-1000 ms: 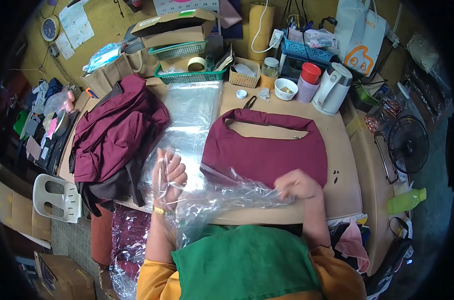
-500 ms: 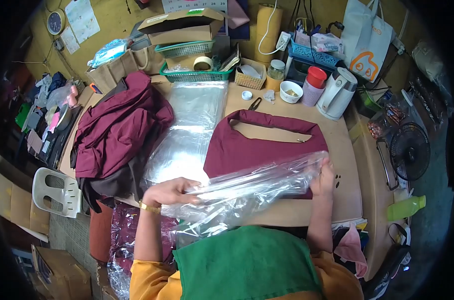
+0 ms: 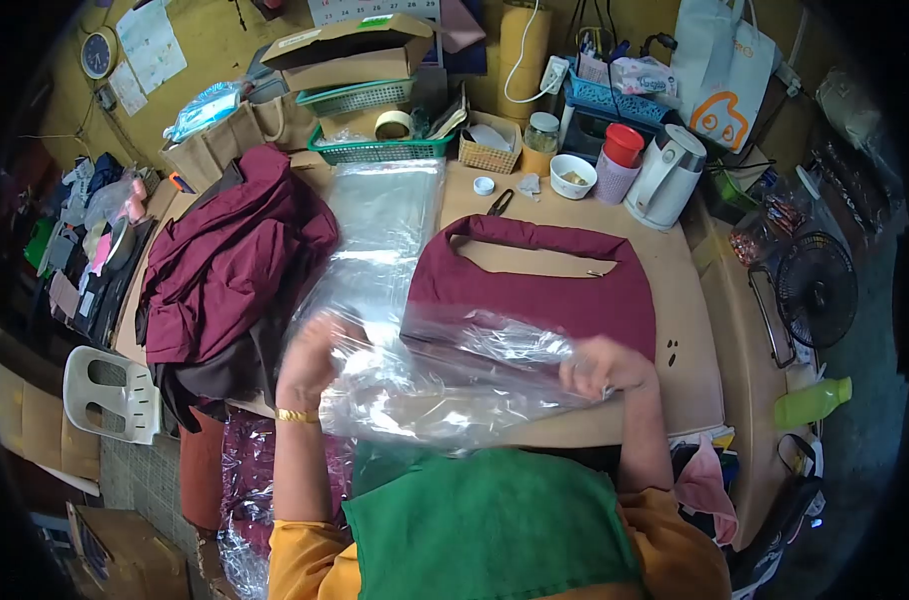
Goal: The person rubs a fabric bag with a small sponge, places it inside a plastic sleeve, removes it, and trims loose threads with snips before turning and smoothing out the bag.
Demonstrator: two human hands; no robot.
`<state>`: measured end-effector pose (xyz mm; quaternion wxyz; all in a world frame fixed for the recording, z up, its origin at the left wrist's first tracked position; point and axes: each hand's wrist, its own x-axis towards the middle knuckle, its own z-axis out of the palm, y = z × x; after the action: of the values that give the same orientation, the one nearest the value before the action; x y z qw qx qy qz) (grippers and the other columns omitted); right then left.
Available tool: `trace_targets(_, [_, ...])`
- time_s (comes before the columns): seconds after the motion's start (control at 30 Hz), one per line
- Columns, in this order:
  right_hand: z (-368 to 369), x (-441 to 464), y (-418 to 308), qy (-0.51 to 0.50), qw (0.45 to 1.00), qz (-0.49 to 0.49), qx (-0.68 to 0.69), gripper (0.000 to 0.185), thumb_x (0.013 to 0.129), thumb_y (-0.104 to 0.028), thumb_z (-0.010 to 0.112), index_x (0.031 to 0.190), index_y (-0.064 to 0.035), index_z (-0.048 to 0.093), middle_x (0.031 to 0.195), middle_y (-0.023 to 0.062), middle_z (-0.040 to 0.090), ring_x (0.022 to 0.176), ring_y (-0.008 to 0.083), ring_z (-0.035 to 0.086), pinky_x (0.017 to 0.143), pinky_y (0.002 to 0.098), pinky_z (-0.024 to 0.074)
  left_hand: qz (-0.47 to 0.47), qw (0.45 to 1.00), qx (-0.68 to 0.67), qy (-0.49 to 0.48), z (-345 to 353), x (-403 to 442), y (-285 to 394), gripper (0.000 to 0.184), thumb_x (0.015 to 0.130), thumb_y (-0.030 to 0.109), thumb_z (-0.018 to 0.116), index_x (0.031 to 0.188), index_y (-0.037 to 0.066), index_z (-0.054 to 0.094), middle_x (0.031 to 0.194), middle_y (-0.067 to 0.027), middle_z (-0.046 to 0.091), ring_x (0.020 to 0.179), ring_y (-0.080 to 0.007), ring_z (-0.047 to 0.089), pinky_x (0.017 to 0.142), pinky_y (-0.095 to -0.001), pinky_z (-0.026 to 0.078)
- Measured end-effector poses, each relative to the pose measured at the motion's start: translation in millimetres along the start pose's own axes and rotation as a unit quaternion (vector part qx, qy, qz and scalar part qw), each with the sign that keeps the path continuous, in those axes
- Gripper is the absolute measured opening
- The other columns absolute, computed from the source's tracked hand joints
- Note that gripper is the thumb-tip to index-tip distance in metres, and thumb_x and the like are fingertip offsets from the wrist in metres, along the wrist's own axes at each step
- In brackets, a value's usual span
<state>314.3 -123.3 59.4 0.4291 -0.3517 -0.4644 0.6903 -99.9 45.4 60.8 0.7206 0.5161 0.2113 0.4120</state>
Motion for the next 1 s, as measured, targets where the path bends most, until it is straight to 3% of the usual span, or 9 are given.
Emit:
trace_targets(0.1, [14, 1, -5, -0.094, 0.965, -0.054, -0.239, 0.018, 0.09, -0.012, 0.059, 0.077, -0.0024, 0.065, 0.065, 0.0081, 0.061, 0.059, 0.0164, 0.06, 0.057, 0.0319, 0.0495, -0.117, 0.867, -0.457, -0.16, -21, 6, 5, 0.025, 0.097, 0.03, 0.058, 0.09, 0.007, 0.062, 0.078, -0.0061, 0.062, 0.07, -0.0157, 0.061, 0.063, -0.0309, 0.051])
trace_targets(0.17, [3, 5, 17, 0.034, 0.975, -0.195, -0.102, 0.018, 0.088, -0.01, 0.064, 0.071, -0.003, 0.064, 0.07, 0.0103, 0.064, 0.066, 0.0207, 0.064, 0.064, 0.0364, 0.0524, -0.117, 0.985, 0.127, 0.01, -18, -5, -3, 0.023, 0.097, 0.026, 0.062, 0.094, 0.004, 0.065, 0.077, 0.0015, 0.063, 0.071, -0.0058, 0.056, 0.062, -0.0227, 0.046])
trace_targets(0.3, [-3, 10, 11, 0.123, 0.942, -0.18, 0.256, 0.05, 0.099, -0.053, 0.045, 0.072, -0.0109, 0.053, 0.059, 0.0028, 0.05, 0.047, 0.0097, 0.046, 0.043, 0.0302, 0.0371, -0.236, 0.873, 0.358, -0.233, 7, -2, 9, 0.016, 0.093, 0.02, 0.067, 0.091, 0.004, 0.067, 0.09, -0.0028, 0.068, 0.075, -0.0095, 0.059, 0.077, -0.0285, 0.05])
trace_targets(0.43, [21, 18, -5, -0.145, 0.942, 0.037, -0.301, 0.027, 0.083, -0.027, 0.072, 0.096, -0.0041, 0.068, 0.069, 0.0004, 0.057, 0.064, 0.0081, 0.053, 0.057, 0.0267, 0.0444, -0.012, 0.993, -0.103, 0.056, -4, 7, -2, 0.023, 0.095, 0.031, 0.064, 0.088, 0.009, 0.065, 0.079, -0.0059, 0.066, 0.074, -0.0159, 0.064, 0.069, -0.0344, 0.052])
trace_targets(0.5, [19, 18, 5, -0.14, 0.943, 0.067, -0.293, 0.02, 0.087, -0.026, 0.069, 0.091, -0.0069, 0.065, 0.071, 0.0009, 0.058, 0.064, 0.0115, 0.056, 0.059, 0.032, 0.0475, -0.183, 0.84, -0.447, -0.248, -17, 11, -14, 0.025, 0.096, 0.031, 0.062, 0.096, 0.007, 0.067, 0.08, -0.0047, 0.066, 0.074, -0.0146, 0.063, 0.068, -0.0308, 0.051])
trace_targets(0.6, [-4, 16, 20, 0.226, 0.911, -0.266, 0.219, 0.044, 0.095, -0.049, 0.056, 0.08, -0.0072, 0.058, 0.077, 0.0083, 0.062, 0.061, 0.0158, 0.058, 0.055, 0.0346, 0.0488, -0.173, 0.967, -0.076, -0.173, -21, -17, -5, 0.033, 0.094, 0.033, 0.065, 0.107, 0.002, 0.067, 0.083, -0.0048, 0.068, 0.076, -0.0129, 0.063, 0.071, -0.0295, 0.051])
trace_targets(0.67, [-10, 21, 24, 0.077, 0.931, -0.208, 0.29, 0.049, 0.091, -0.055, 0.057, 0.082, -0.0069, 0.058, 0.081, 0.0092, 0.061, 0.061, 0.0147, 0.056, 0.055, 0.0329, 0.048, -0.204, 0.922, 0.188, -0.268, -15, -16, 0, 0.033, 0.088, 0.032, 0.072, 0.103, 0.003, 0.068, 0.085, -0.006, 0.068, 0.079, -0.0162, 0.064, 0.075, -0.031, 0.051])
trace_targets(0.83, [31, 24, -8, -0.182, 0.909, 0.156, -0.341, 0.025, 0.081, -0.019, 0.074, 0.098, -0.0009, 0.067, 0.081, 0.0042, 0.064, 0.08, 0.0123, 0.061, 0.068, 0.0293, 0.0487, 0.007, 0.956, -0.293, 0.0, 0, -14, 4, 0.031, 0.094, 0.036, 0.061, 0.096, 0.005, 0.062, 0.079, -0.0089, 0.062, 0.079, -0.0208, 0.062, 0.08, -0.0359, 0.052])
trace_targets(1.0, [10, 24, 26, 0.217, 0.932, -0.261, 0.125, 0.027, 0.094, -0.032, 0.062, 0.097, -0.0048, 0.064, 0.073, 0.0039, 0.063, 0.07, 0.0155, 0.063, 0.066, 0.0333, 0.0508, -0.153, 0.979, 0.125, -0.055, -15, -35, -1, 0.043, 0.086, 0.012, 0.07, 0.126, -0.001, 0.058, 0.111, -0.008, 0.065, 0.098, -0.0156, 0.061, 0.084, -0.0322, 0.05])
